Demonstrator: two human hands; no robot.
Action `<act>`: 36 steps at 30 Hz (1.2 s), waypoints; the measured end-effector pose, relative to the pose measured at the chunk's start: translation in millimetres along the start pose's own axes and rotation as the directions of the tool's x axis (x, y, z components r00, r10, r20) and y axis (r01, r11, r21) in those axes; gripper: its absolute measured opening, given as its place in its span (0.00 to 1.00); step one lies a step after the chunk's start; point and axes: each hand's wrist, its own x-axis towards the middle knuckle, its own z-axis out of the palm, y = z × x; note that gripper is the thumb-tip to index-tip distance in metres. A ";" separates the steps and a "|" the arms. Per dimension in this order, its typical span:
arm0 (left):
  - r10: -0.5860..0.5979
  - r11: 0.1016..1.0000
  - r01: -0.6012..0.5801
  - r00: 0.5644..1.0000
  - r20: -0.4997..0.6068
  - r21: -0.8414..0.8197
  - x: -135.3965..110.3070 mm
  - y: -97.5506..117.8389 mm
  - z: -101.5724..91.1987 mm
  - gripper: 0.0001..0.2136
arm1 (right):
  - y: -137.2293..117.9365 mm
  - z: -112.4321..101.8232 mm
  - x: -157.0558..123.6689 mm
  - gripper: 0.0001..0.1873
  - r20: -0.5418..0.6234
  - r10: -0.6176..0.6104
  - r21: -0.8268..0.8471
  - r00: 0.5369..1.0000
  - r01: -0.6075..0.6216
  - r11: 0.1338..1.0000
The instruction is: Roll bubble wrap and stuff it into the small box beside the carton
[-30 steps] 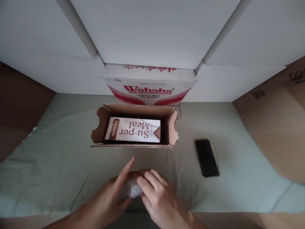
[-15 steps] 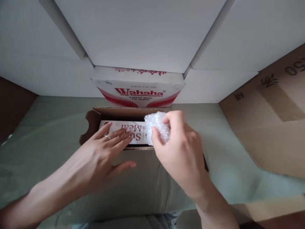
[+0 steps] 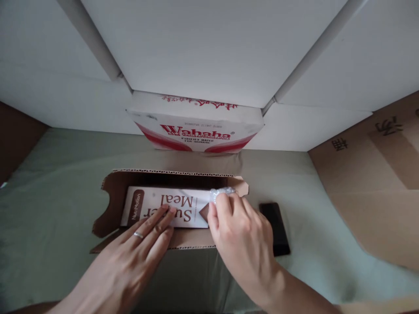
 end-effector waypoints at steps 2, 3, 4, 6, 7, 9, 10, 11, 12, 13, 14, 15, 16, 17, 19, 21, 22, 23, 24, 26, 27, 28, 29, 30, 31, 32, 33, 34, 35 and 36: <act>-0.018 1.000 0.019 0.999 0.038 -0.009 -0.7 0.1 -1.3 0.21 | 2.0 -2.7 -3.9 0.13 0.028 -0.003 0.085 1.000 0.001 0.996; -0.017 1.000 0.017 0.999 0.052 0.001 -0.2 0.0 -2.2 0.21 | 4.3 -5.3 -6.2 0.13 0.051 -0.014 0.133 0.999 0.007 0.991; -0.008 1.000 0.007 0.998 0.065 0.020 0.6 -0.1 -3.1 0.21 | 6.9 -8.3 -8.5 0.13 0.080 -0.031 0.176 0.996 0.017 0.984; 0.025 0.996 -0.030 0.998 0.066 0.083 2.6 0.1 -4.6 0.20 | 12.0 -13.9 -11.9 0.14 0.137 -0.081 0.229 0.987 0.048 0.972; 0.049 0.991 -0.055 0.997 0.058 0.121 3.4 0.5 -5.0 0.20 | 13.7 -15.8 -12.6 0.15 0.159 -0.104 0.236 0.982 0.064 0.970; 0.087 0.978 -0.093 0.995 0.042 0.185 3.9 2.5 -4.7 0.19 | 14.9 -17.2 -11.6 0.16 0.186 -0.121 0.226 0.975 0.078 0.971; 0.080 0.974 -0.086 0.996 0.037 0.210 3.5 4.1 -3.8 0.19 | 14.4 -16.7 -9.9 0.17 0.205 -0.116 0.212 0.972 0.071 0.975; 0.057 0.972 -0.062 0.998 0.031 0.229 2.9 5.8 -2.6 0.19 | 13.3 -15.7 -7.9 0.16 0.230 -0.107 0.198 0.967 0.061 0.978; 0.027 0.970 -0.033 0.999 0.029 0.241 2.2 7.7 -1.3 0.19 | 11.9 -14.2 -5.6 0.15 0.260 -0.097 0.186 0.961 0.049 0.981; 0.001 0.968 -0.007 1.000 0.024 0.250 1.7 9.3 -0.2 0.19 | 10.5 -12.7 -3.4 0.14 0.293 -0.090 0.179 0.952 0.038 0.983; -0.018 0.966 0.012 1.000 0.018 0.257 1.5 10.7 0.4 0.19 | 9.2 -11.2 -1.5 0.13 0.327 -0.086 0.176 0.941 0.029 0.984; -0.023 0.965 0.020 1.000 0.007 0.262 1.9 11.6 0.3 0.19 | 8.3 -9.9 -0.2 0.12 0.357 -0.087 0.175 0.930 0.024 0.984; -0.014 0.964 0.012 1.000 0.004 0.266 2.9 12.1 -0.9 0.19 | 8.0 -9.0 0.6 0.11 0.378 -0.089 0.174 0.922 0.024 0.984; -0.003 0.963 0.000 1.000 0.010 0.270 4.3 12.1 -2.9 0.19 | 8.4 -8.6 0.8 0.10 0.394 -0.087 0.167 0.915 0.022 0.986; 0.025 0.962 -0.034 0.999 0.036 0.272 7.5 11.4 -8.7 0.19 | 11.8 -9.2 0.1 0.09 0.411 -0.090 0.165 0.907 0.023 0.986; 0.052 0.962 -0.069 0.996 0.069 0.264 9.3 10.5 -13.7 0.19 | 17.1 -11.3 -1.1 0.08 0.420 -0.126 0.212 0.899 0.038 0.976; 0.063 0.962 -0.080 0.995 0.075 0.260 9.3 10.2 -14.9 0.19 | 19.7 -12.2 -1.4 0.08 0.418 -0.155 0.244 0.895 0.054 0.968; 0.068 0.963 -0.086 0.995 0.077 0.257 8.7 10.1 -15.0 0.19 | 21.6 -12.8 -1.2 0.08 0.412 -0.186 0.268 0.892 0.076 0.960; 0.065 0.963 -0.082 0.995 0.073 0.256 7.6 10.2 -14.1 0.19 | 22.4 -12.7 -0.6 0.08 0.400 -0.208 0.272 0.893 0.100 0.957; 0.044 0.965 -0.052 0.998 0.039 0.258 5.5 10.6 -10.6 0.19 | 20.6 -10.2 2.1 0.08 0.373 -0.222 0.225 0.901 0.144 0.964; 0.033 0.964 -0.038 0.999 0.025 0.262 5.0 10.8 -9.1 0.19 | 18.4 -7.8 3.9 0.09 0.365 -0.219 0.192 0.905 0.157 0.969; 0.023 0.963 -0.028 1.000 0.021 0.266 5.0 10.8 -8.1 0.19 | 15.8 -5.1 5.8 0.09 0.363 -0.216 0.168 0.907 0.164 0.972; 0.022 0.962 -0.029 0.999 0.027 0.271 5.7 10.6 -8.0 0.19 | 13.2 -2.2 7.6 0.09 0.366 -0.213 0.153 0.906 0.167 0.974; 0.032 0.961 -0.043 0.999 0.043 0.274 6.8 10.2 -8.7 0.19 | 10.9 0.4 9.2 0.09 0.372 -0.211 0.144 0.904 0.168 0.975; 0.044 0.959 -0.061 0.997 0.066 0.277 8.2 9.7 -10.0 0.19 | 9.2 2.7 10.5 0.09 0.381 -0.208 0.138 0.901 0.167 0.976; 0.053 0.957 -0.072 0.996 0.077 0.281 9.7 9.1 -11.6 0.19 | 8.1 4.4 11.4 0.09 0.390 -0.204 0.130 0.898 0.166 0.977; 0.061 0.955 -0.081 0.995 0.080 0.285 11.0 8.5 -13.1 0.19 | 7.3 5.7 12.0 0.09 0.400 -0.202 0.120 0.894 0.167 0.979; 0.065 0.953 -0.084 0.995 0.074 0.291 12.1 8.2 -14.3 0.19 | 6.8 6.6 12.5 0.09 0.409 -0.199 0.109 0.891 0.169 0.980; 0.067 0.951 -0.086 0.995 0.073 0.298 12.7 8.1 -15.1 0.19 | 6.4 7.2 13.0 0.09 0.415 -0.195 0.098 0.889 0.170 0.981; 0.066 0.949 -0.085 0.995 0.074 0.304 12.9 8.2 -15.3 0.19 | 5.9 7.7 13.5 0.10 0.420 -0.192 0.091 0.887 0.170 0.981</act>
